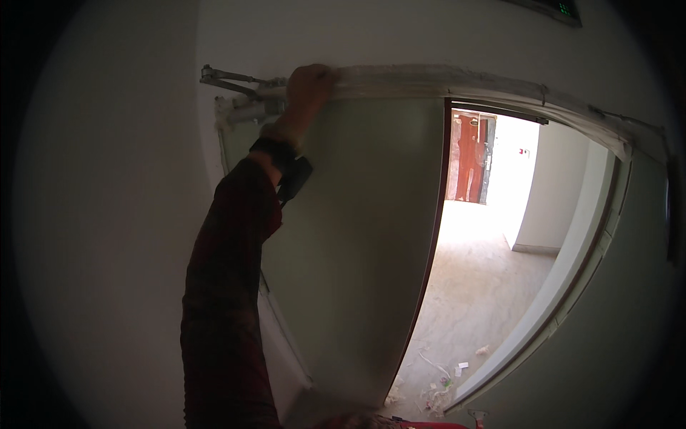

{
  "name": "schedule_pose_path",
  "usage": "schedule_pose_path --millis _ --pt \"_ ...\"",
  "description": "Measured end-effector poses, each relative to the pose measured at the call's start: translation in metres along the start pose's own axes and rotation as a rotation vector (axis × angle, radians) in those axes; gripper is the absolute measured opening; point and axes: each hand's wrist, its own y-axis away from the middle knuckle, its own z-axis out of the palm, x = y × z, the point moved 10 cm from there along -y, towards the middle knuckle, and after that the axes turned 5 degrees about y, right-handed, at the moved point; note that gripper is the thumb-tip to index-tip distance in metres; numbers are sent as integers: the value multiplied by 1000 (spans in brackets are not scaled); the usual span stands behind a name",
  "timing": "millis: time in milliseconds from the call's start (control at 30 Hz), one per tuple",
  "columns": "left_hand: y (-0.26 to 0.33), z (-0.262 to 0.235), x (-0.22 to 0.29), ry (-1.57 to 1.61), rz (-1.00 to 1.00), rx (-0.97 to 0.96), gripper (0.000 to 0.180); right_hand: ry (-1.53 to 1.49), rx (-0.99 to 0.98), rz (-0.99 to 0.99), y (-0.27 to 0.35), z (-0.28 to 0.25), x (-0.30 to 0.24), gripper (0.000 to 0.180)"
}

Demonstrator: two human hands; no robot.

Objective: Using a scraper tool to remove debris or old sealant from the top of a door frame while standing on a stool.

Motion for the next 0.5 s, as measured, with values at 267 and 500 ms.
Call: schedule_pose_path --millis 267,500 --pt "8 25 7 95 87 -149 25 -7 20 61 9 7 15 40" --pt "2 76 40 -281 932 1 14 -8 24 74 24 -1 0 40"
